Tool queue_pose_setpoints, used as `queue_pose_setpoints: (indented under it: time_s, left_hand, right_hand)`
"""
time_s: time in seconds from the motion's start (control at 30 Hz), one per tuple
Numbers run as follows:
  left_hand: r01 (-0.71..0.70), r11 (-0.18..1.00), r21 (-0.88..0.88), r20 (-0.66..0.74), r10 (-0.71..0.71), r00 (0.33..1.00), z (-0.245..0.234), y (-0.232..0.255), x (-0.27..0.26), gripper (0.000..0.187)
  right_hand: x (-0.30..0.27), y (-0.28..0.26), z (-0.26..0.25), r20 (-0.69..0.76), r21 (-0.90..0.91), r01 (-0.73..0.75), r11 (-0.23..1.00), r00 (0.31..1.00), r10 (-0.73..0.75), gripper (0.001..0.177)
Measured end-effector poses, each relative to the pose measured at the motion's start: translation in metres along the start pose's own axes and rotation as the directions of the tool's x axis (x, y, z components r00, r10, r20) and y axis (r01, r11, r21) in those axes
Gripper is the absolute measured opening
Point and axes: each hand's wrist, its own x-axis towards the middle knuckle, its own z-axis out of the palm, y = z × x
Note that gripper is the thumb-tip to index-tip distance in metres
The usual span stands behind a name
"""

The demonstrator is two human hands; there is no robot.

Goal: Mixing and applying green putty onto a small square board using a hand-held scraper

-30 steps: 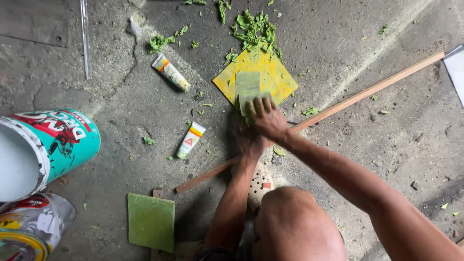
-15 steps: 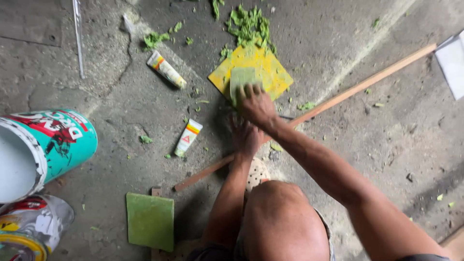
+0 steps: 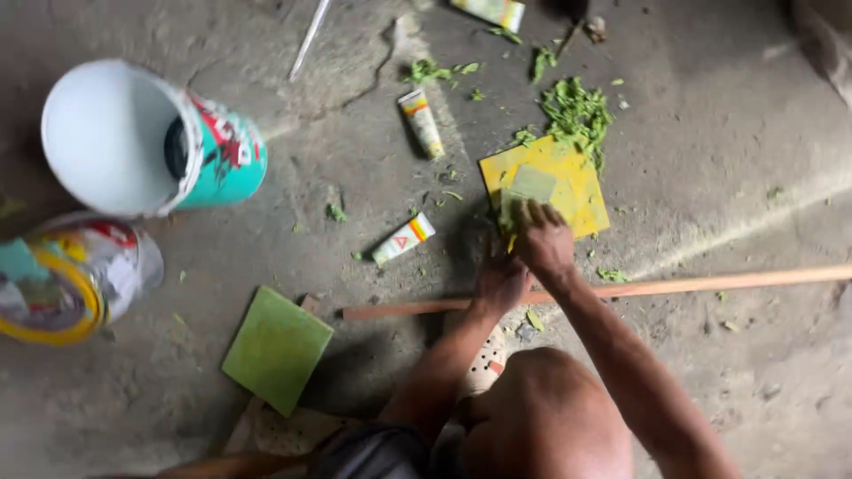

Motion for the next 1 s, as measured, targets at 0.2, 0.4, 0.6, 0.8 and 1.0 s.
queue_pose_setpoints:
  time_s: [0.2,0.4,0.6,0.8,1.0]
  left_hand:
    - [-0.038,0.999,0.021,-0.231,0.042,0.972,0.045,0.004,0.001,0.045]
    - [0.048,0.957,-0.285,-0.123,-0.086,0.989,-0.001,0.009,-0.003,0.054]
    - [-0.003,0.989,-0.15,-0.141,-0.018,0.99,0.015,0.006,0.004,0.05]
    - [0.187,0.96,0.209,-0.612,-0.021,0.791,0.047,0.015,0.015,0.044]
    - [-0.112,0.992,0.062,-0.431,0.128,0.893,0.003,0.003,-0.01,0.026]
  right_hand:
    - [-0.001,-0.022,-0.054,0.205,0.008,-0.133,0.991,0.97,0.129,0.047]
    - [0.016,0.013,0.0,-0.109,-0.072,-0.015,0.997,0.994,0.007,0.063]
    - [-0.009,0.007,0.009,0.154,-0.068,-0.112,0.991,0.981,0.121,0.052]
    - [0.017,0.056,0.009,0.02,-0.302,-0.059,0.951,0.997,0.069,0.042]
    - [0.005,0.122,-0.086,0.017,0.854,-0.352,0.384,0.756,0.654,0.039]
